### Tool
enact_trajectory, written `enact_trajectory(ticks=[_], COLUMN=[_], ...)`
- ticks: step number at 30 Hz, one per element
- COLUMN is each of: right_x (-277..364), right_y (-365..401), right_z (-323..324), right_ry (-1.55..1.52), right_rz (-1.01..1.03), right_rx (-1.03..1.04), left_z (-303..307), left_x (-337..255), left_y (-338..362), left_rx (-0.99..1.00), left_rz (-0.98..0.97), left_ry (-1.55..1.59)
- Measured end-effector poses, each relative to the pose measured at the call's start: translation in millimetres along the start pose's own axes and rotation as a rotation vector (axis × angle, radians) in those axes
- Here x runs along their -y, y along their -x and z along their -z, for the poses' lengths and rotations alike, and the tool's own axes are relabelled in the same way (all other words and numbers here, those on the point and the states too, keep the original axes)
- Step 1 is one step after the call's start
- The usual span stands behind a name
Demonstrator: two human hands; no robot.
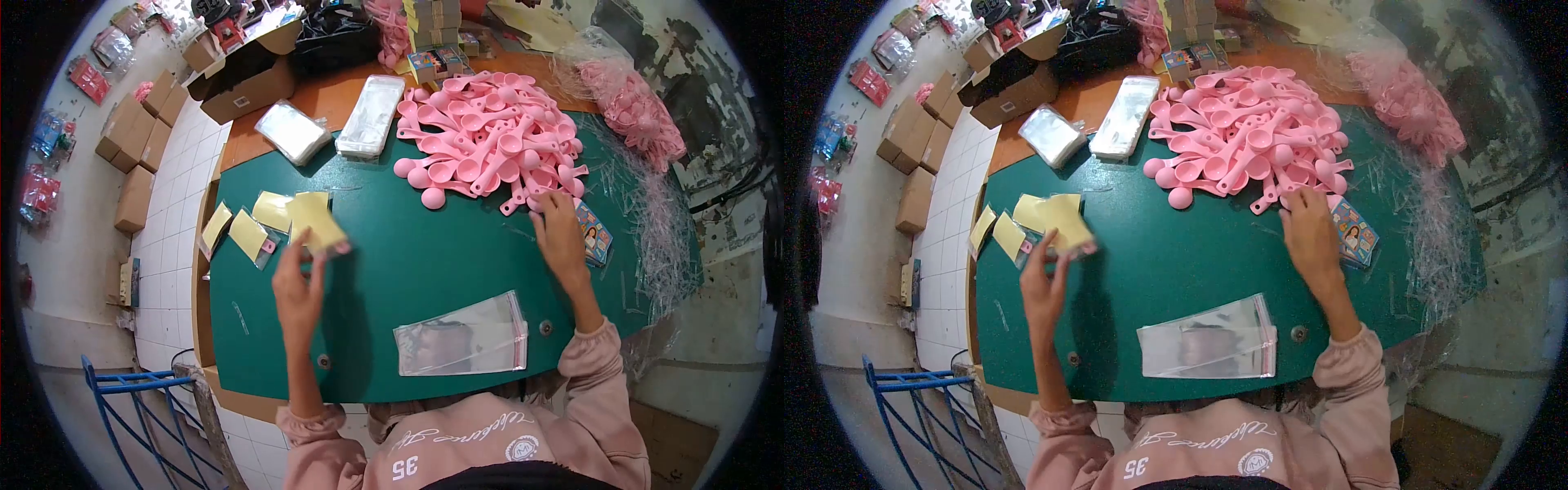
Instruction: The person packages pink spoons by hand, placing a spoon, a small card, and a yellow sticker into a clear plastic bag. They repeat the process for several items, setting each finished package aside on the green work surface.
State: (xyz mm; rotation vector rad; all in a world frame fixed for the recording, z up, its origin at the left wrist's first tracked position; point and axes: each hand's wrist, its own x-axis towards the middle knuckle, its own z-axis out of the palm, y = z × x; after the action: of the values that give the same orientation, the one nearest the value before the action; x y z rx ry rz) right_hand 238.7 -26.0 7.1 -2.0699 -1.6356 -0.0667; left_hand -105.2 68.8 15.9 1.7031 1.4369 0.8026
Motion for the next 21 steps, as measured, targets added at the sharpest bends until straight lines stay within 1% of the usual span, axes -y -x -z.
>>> enact_trajectory(ticks=[2,3,5,6,8,10,11,12,13,14,16,18,19,21], right_x=[-5.3,-3.5,-7.4,-9.6,-11.0,-12.6,-12.8,-12.9,-12.4,-11.5,-12.2,-17.2,-17.7,-17.6], right_y=[-13.2,-17.8,-21.4,-22.8,-23.1,-22.4,-22.7,-22.9,-23.0,-22.9,-22.9,-22.6,-22.9,-23.2], right_z=[-0.6,1.2,-9.7,-13.9,-15.3,-15.1,-15.3,-15.8,-16.1,-16.2,-18.1,-23.2,-24.1,-25.7], right_ry=[0.096,0.121,0.127,0.133,0.118,0.105,0.081,0.057,0.056,0.060,0.064,0.078,0.080,0.014], right_rz=[0.041,0.077,0.091,0.104,0.079,0.048,0.044,0.041,0.043,0.047,0.051,0.092,0.091,0.036], right_rx=[-0.077,-0.074,-0.082,-0.090,-0.066,-0.036,-0.030,-0.023,-0.021,-0.025,-0.030,-0.085,-0.086,-0.077], left_z=[4.6,2.3,-6.3,-7.9,-9.6,0.1,8.1,13.4,20.9,27.6,49.6,73.1,87.9,117.7], left_x=[12.4,7.5,-2.0,1.5,21.6,47.3,60.2,63.5,59.3,66.2,87.2,101.2,113.1,138.2], left_y=[-24.6,-29.5,-34.4,-36.9,-46.0,-54.8,-60.3,-62.8,-62.7,-65.5,-75.3,-84.0,-89.5,-101.7], left_rx=[-0.201,-0.206,0.059,0.057,0.129,0.114,0.064,0.013,0.000,-0.001,-0.096,-0.136,-0.148,-0.174], left_rz=[-0.288,-0.288,-0.222,-0.226,-0.130,-0.097,-0.084,-0.068,-0.008,-0.005,0.014,0.001,-0.055,-0.044], left_ry=[-0.643,-0.643,-1.023,-1.021,-0.898,-0.846,-0.831,-0.815,-0.844,-0.845,-0.826,-0.825,-0.798,-0.834])
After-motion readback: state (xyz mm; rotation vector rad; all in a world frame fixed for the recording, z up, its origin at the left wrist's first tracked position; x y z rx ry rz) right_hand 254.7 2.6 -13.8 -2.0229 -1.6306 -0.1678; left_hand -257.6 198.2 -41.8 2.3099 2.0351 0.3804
